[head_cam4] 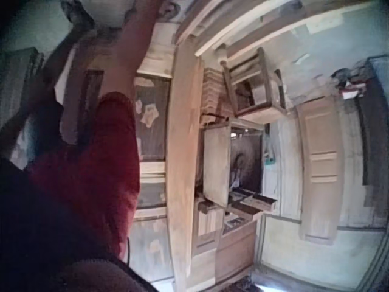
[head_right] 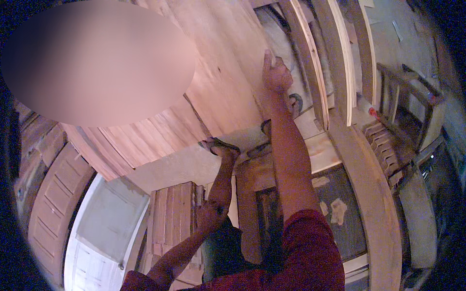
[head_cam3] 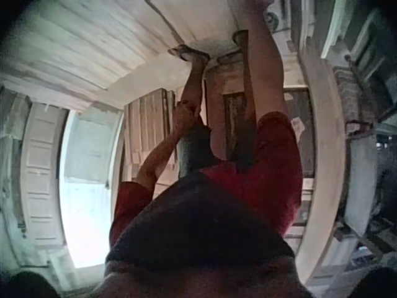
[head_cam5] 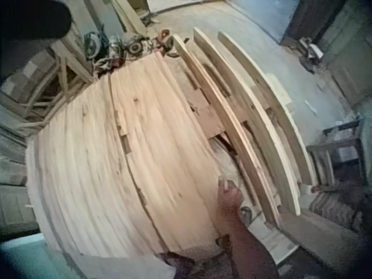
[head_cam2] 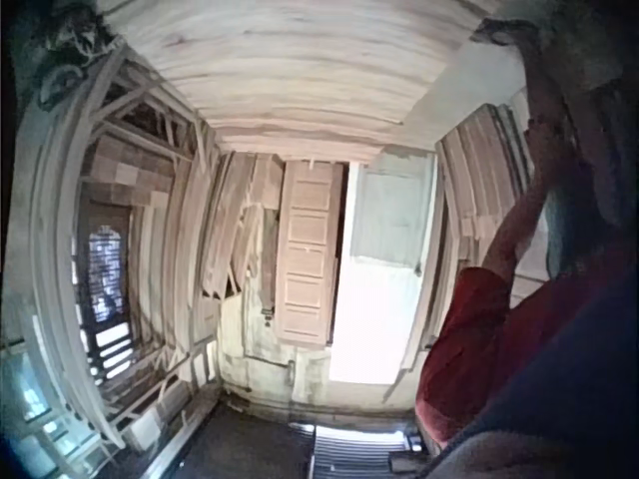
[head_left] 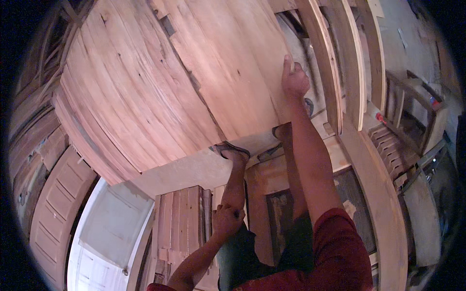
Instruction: The person applies adhesive to several wooden slats, aligns them into a panel, and then uses a hammer to secure a wooden crossbar across the surface.
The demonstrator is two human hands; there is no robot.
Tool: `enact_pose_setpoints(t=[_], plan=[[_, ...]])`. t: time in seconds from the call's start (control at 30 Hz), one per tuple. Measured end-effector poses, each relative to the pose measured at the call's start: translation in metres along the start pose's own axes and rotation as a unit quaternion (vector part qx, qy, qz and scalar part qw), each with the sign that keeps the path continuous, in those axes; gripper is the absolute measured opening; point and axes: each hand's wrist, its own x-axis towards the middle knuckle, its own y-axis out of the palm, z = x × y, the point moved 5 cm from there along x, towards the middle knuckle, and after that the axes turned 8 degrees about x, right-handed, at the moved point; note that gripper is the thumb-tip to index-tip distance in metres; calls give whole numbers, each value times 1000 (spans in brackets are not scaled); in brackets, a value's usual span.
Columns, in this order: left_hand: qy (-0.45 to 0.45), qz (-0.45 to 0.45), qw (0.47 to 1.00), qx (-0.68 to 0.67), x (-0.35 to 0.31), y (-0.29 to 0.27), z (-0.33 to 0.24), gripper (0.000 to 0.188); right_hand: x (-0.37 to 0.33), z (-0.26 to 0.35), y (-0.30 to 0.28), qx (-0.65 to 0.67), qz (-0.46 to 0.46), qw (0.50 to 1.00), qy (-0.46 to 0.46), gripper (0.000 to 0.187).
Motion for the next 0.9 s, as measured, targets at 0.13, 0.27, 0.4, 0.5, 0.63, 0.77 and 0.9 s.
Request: enact_pose_setpoints(t=[0.13,0.27,0.4,0.5,0.63,0.77,0.9], plan=[[1,36,999,21,4,0,-1,45,-4,12,-5,17,32,999,-1,74],[0,86,995,42,9,3,-15,46,10,-9,-4,15,47,998,-24,68],[-3,63,997,39,10,-10,-34,47,-10,8,-33,10,15,993,-120,50],[-40,101,993,43,9,-14,-33,49,-36,43,-109,119,32,973,-194,41],[-33,82,992,92,13,7,-40,53,15,-3,-185,385,82,909,-138,49],[-54,111,988,95,15,1,-54,57,88,-64,-160,331,209,918,61,61],[-34,130,990,47,24,-3,-73,61,118,-158,-86,284,270,894,216,74]])
